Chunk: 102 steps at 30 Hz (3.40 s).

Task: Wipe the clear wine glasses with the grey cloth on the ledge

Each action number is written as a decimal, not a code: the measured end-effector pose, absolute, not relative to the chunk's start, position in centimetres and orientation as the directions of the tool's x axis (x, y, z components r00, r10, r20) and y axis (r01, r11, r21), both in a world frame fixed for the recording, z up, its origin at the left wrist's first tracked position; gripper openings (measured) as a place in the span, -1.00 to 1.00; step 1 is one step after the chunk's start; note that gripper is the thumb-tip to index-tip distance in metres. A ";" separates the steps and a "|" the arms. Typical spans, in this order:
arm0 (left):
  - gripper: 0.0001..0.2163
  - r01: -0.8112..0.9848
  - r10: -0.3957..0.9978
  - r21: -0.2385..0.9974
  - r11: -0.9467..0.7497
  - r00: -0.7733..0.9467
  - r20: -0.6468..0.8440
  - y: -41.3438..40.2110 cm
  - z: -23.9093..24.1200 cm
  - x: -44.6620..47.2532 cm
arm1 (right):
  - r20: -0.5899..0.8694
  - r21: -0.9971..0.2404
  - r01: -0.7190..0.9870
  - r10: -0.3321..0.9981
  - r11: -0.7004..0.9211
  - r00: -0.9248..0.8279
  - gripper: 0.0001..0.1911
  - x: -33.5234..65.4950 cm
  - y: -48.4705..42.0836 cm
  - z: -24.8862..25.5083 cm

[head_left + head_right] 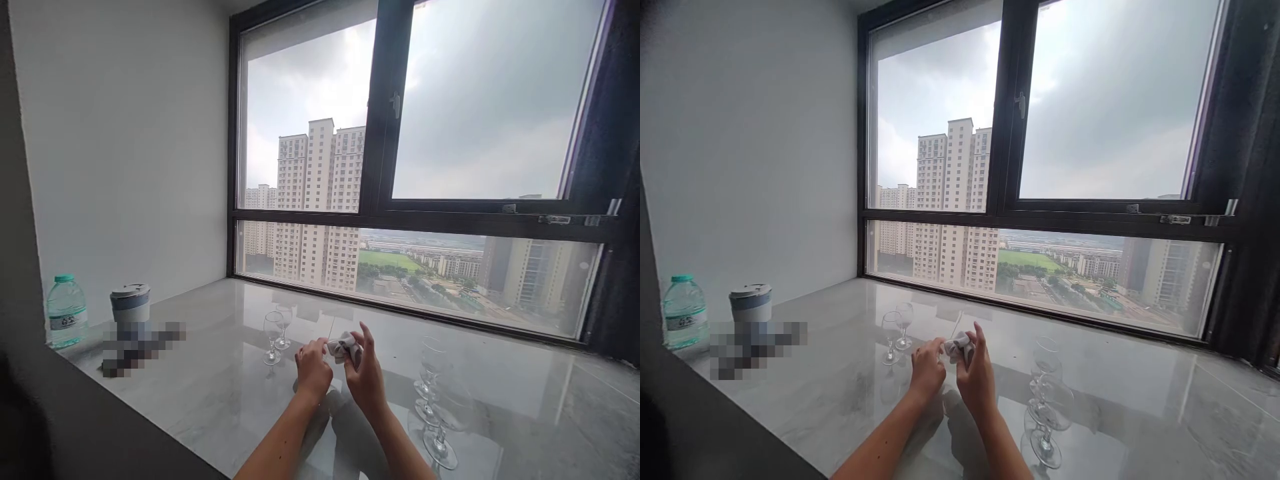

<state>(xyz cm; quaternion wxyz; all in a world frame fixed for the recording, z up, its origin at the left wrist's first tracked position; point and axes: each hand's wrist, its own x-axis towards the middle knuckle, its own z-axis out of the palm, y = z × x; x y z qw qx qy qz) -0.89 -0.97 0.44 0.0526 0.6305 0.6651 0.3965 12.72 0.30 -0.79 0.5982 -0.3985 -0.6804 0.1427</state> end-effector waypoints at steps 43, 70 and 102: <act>-0.71 0.089 0.788 0.927 -0.363 -0.502 0.357 1.2 0.3 -2.3 | 0.484 -0.859 0.163 0.874 0.485 -0.047 -0.16 11.6 -0.1 -0.4; -0.75 0.671 0.472 0.700 -0.245 -0.548 0.691 -2.3 2.9 -2.6 | 0.469 -0.882 0.276 0.751 0.381 0.464 -0.13 15.2 2.5 -0.9; -0.67 0.270 0.624 0.961 0.063 -0.762 0.174 2.3 -0.5 -5.9 | 0.691 -0.700 0.578 0.602 0.419 0.401 -0.33 12.3 -0.4 -0.3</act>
